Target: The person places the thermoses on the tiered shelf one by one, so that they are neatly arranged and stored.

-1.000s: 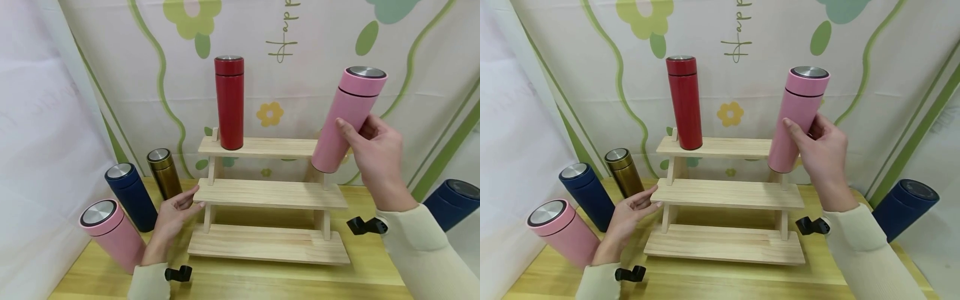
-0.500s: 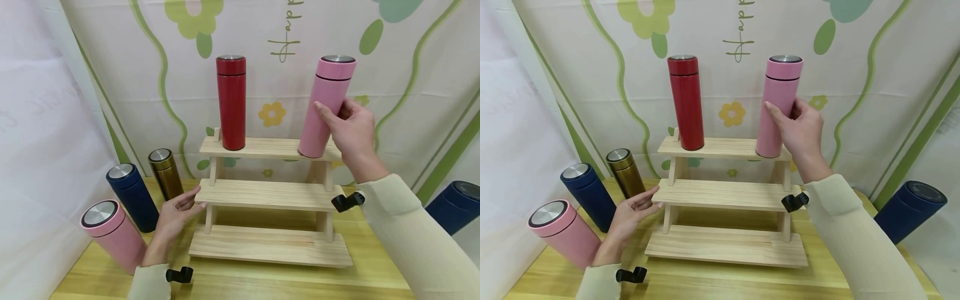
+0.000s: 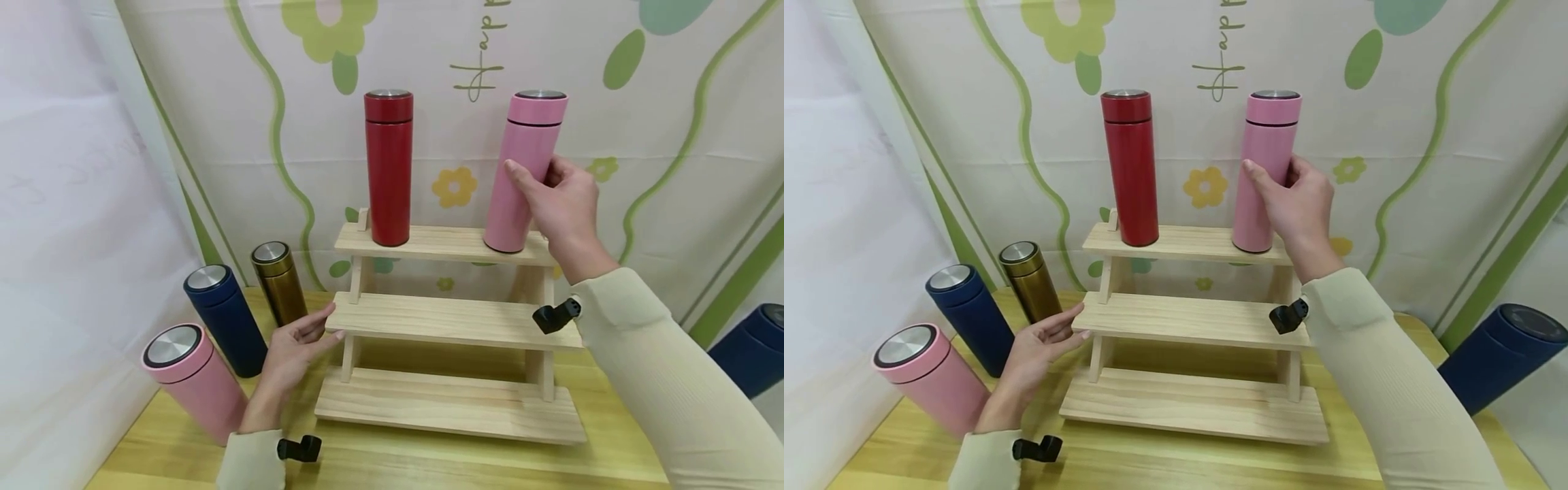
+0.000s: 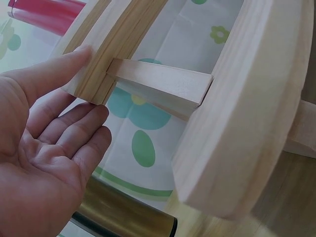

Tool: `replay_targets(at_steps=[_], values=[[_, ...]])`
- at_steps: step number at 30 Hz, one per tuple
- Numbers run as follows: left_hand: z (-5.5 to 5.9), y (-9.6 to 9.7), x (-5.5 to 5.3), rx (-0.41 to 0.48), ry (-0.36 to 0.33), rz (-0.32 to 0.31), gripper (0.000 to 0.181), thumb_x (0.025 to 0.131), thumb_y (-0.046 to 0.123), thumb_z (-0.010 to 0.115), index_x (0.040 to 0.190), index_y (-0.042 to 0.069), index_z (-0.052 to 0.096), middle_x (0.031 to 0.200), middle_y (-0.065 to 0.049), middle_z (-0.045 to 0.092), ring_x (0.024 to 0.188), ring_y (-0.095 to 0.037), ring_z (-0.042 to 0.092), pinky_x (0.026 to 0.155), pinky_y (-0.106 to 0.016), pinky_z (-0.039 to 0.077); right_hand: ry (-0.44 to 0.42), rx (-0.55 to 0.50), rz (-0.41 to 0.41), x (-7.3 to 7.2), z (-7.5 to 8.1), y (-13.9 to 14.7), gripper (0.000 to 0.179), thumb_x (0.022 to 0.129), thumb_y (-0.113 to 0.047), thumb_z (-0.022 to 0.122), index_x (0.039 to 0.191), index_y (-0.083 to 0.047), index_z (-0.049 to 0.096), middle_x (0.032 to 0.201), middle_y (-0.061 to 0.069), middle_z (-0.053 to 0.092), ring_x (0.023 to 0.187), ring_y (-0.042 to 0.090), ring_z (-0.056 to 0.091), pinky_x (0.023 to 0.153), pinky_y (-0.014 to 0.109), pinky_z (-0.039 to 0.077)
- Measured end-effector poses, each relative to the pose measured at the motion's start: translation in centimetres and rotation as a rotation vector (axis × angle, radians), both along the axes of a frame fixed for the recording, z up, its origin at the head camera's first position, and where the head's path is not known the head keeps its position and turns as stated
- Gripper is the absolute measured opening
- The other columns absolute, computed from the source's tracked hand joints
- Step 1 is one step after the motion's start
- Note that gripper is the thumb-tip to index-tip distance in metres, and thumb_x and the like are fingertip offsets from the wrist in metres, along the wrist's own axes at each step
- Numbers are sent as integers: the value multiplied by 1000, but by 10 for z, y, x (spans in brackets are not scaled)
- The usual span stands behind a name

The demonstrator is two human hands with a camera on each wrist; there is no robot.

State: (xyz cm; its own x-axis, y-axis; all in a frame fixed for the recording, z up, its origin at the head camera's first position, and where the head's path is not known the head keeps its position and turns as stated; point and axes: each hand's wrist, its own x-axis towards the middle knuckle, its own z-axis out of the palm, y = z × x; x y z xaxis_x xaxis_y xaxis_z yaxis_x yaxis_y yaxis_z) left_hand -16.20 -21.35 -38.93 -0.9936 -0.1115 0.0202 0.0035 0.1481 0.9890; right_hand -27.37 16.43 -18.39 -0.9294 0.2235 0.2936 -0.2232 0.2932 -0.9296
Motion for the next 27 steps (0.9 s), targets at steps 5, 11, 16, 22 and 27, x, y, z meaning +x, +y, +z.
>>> replay_targets(at_steps=[5,11,16,22,27], values=[[1,1,0,-3,6,-5,59,93,25,87,149,23,66,158,3,60,148,-17,53,120,-38,45,-1,-12,-14,-1,-1,3,73,90,-56,83,150,-20,64,139,3,71,116,13,69,114,40,55],[2,1,0,-7,3,-7,59,93,26,87,149,24,66,158,3,60,148,-17,53,119,-38,46,5,-7,-15,-1,-3,6,74,89,-57,84,150,-20,64,139,2,71,116,12,69,112,38,56],[1,2,0,0,0,-11,59,94,24,87,149,23,66,158,3,60,149,-16,52,121,-41,44,0,26,-23,0,-4,7,72,88,-60,83,147,-21,67,140,3,73,115,9,71,111,36,57],[2,2,1,9,3,-10,60,94,24,87,150,22,66,159,1,59,150,-18,52,123,-46,42,-11,49,-22,4,-4,11,78,86,-62,84,154,-30,61,149,3,69,123,9,68,114,34,54],[1,1,2,7,0,-6,59,94,24,87,149,23,66,158,1,60,150,-18,52,124,-46,43,-33,76,-32,9,-7,20,91,87,-64,82,164,-31,45,161,1,59,144,13,60,121,34,49]])
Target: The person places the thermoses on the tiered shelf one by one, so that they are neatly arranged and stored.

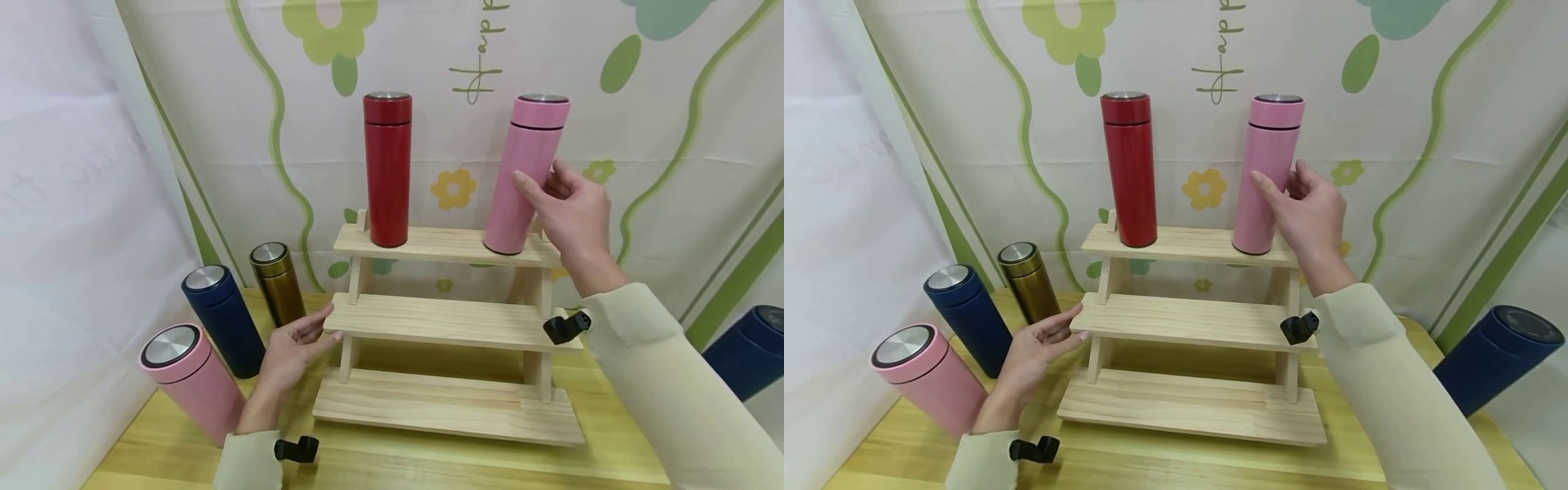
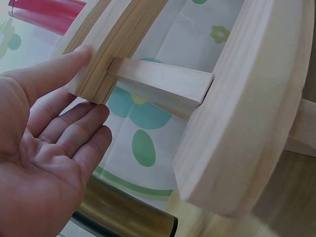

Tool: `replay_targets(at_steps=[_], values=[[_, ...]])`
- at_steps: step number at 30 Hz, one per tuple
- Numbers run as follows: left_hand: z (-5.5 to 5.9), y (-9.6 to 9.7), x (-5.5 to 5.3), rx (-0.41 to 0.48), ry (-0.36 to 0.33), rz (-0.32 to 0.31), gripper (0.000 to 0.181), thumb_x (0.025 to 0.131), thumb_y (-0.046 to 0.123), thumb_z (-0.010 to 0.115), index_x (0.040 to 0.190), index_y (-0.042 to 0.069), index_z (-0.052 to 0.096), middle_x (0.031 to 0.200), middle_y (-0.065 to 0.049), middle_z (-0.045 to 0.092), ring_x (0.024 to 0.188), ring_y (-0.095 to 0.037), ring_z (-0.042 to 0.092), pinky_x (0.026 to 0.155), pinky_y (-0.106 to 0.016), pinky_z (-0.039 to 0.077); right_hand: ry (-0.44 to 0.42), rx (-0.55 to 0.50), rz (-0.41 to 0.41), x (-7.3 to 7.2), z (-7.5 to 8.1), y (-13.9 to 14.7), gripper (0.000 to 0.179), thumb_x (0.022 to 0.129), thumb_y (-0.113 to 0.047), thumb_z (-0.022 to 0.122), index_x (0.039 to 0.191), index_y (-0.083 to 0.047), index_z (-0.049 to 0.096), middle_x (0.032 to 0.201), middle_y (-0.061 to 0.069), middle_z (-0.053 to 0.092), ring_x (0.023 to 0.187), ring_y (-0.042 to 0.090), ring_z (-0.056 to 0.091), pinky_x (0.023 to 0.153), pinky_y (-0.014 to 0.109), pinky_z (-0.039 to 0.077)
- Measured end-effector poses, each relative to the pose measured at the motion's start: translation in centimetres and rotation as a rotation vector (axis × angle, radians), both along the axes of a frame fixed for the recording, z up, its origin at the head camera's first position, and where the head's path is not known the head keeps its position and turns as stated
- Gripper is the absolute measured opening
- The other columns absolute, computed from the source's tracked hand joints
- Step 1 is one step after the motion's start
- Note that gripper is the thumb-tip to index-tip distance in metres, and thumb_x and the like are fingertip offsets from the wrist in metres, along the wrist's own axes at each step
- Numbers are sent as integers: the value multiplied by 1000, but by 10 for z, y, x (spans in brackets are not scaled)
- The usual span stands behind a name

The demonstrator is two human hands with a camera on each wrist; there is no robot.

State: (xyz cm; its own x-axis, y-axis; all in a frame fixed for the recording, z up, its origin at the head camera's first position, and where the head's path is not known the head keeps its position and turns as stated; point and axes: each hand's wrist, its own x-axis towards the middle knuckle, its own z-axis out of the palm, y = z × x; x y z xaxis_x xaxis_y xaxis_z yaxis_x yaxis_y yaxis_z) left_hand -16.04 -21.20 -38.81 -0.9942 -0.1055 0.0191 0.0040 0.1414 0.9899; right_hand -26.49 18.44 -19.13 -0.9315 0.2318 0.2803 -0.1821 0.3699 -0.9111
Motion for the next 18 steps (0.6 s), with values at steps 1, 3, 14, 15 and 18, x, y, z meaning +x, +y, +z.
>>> replay_targets(at_steps=[1,3,14,15,18], values=[[0,0,0,-1,-1,1,59,94,25,87,149,23,66,158,1,60,150,-18,52,123,-46,43,-9,-3,-1,1,-1,2,93,87,-64,82,165,-30,43,162,1,57,147,14,57,122,35,48],[0,0,0,-2,1,0,59,94,24,87,149,23,66,158,1,60,150,-18,52,123,-46,43,-17,9,-13,3,-3,7,96,87,-65,81,166,-27,42,165,1,54,150,14,54,123,35,46],[-1,-1,0,-3,17,-7,60,95,24,86,150,22,65,159,1,59,151,-20,51,123,-47,42,62,2,-42,41,-23,42,76,94,-48,82,161,-29,51,162,-4,56,146,8,58,101,7,51],[-1,-1,0,-3,17,-8,60,94,23,86,150,22,65,159,1,59,151,-19,51,123,-47,43,70,-38,-41,45,-26,45,74,93,-44,83,159,-28,53,161,-5,58,143,5,60,99,6,51],[-1,-1,0,-4,17,-9,60,95,23,86,151,22,65,159,1,58,151,-19,51,123,-46,43,107,-184,-31,57,-35,57,68,91,-33,87,153,-24,62,153,-7,65,128,-4,68,92,5,52]])
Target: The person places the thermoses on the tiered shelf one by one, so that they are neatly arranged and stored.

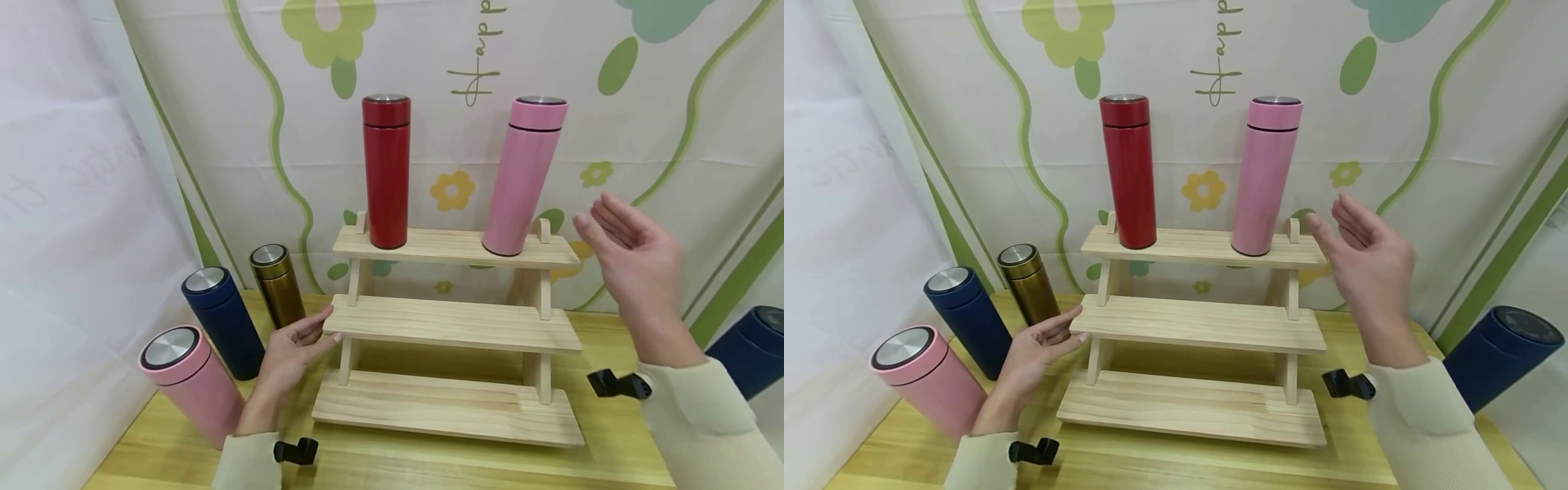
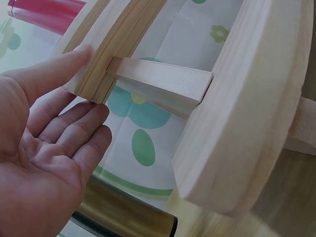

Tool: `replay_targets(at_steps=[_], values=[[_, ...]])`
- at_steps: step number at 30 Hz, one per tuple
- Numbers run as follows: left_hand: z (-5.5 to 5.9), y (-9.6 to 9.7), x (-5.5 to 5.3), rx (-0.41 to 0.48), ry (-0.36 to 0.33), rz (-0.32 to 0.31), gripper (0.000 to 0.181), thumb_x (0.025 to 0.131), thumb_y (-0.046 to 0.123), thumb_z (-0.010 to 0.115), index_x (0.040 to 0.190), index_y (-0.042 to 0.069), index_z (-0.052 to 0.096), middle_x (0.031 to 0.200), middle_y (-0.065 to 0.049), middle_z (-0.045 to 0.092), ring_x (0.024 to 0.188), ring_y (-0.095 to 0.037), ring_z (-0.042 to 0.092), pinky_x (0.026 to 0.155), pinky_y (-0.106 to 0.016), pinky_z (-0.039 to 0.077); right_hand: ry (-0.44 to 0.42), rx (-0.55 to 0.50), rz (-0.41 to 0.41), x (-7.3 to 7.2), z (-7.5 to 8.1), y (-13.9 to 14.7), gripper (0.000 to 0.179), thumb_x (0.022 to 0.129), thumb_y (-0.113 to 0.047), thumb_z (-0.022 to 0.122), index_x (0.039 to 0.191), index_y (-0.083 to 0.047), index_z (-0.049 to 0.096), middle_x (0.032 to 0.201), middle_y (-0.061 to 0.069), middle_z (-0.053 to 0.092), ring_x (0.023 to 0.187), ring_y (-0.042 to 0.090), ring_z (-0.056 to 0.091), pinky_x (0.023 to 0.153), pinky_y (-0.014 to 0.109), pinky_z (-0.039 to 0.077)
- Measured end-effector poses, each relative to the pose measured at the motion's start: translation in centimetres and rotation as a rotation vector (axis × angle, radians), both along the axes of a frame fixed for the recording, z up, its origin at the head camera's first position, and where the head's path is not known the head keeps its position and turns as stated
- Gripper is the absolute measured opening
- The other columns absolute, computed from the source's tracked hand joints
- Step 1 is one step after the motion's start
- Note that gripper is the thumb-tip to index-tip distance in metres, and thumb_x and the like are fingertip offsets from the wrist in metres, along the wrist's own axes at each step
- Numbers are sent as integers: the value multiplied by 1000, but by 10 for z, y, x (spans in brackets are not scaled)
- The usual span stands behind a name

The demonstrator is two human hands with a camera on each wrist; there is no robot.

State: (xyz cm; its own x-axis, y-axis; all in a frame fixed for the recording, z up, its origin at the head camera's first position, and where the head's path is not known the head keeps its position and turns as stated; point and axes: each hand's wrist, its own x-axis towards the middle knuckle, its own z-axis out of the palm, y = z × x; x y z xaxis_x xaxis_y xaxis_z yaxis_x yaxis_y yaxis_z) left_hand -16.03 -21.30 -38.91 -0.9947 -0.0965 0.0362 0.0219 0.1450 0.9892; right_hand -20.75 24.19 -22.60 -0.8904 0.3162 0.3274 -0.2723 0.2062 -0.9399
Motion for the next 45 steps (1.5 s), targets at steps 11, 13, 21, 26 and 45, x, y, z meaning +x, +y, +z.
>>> replay_targets(at_steps=[11,13,21,26,45], values=[[2,0,1,-16,-1,6,60,96,23,85,151,21,64,160,0,57,153,-21,48,122,-46,42,-165,-5,-293,37,-43,36,56,94,-32,84,147,-33,66,150,-14,65,127,-9,66,92,1,49],[3,0,1,-15,-2,4,60,95,23,85,151,21,64,160,0,57,153,-21,48,122,-46,42,-212,32,-344,42,-51,41,56,96,-34,82,148,-37,64,152,-16,63,132,-8,62,95,0,47],[2,-1,1,-16,-3,10,60,95,24,86,150,22,65,159,0,58,152,-19,49,122,-46,43,-228,3,-433,54,-83,60,57,96,-31,83,149,-37,63,154,-15,62,136,-7,60,100,1,44],[3,-1,2,-13,-3,5,60,95,25,86,151,22,64,160,0,58,151,-18,49,123,-46,43,-271,-11,-455,57,-97,70,58,97,-33,81,151,-37,61,156,-15,59,138,-7,58,103,2,44],[3,0,4,-35,-20,9,59,95,28,86,150,25,64,159,4,58,149,-14,52,122,-43,43,-108,39,-533,76,-123,114,52,109,-22,64,159,-26,52,160,-19,54,141,-13,48,119,3,29]])
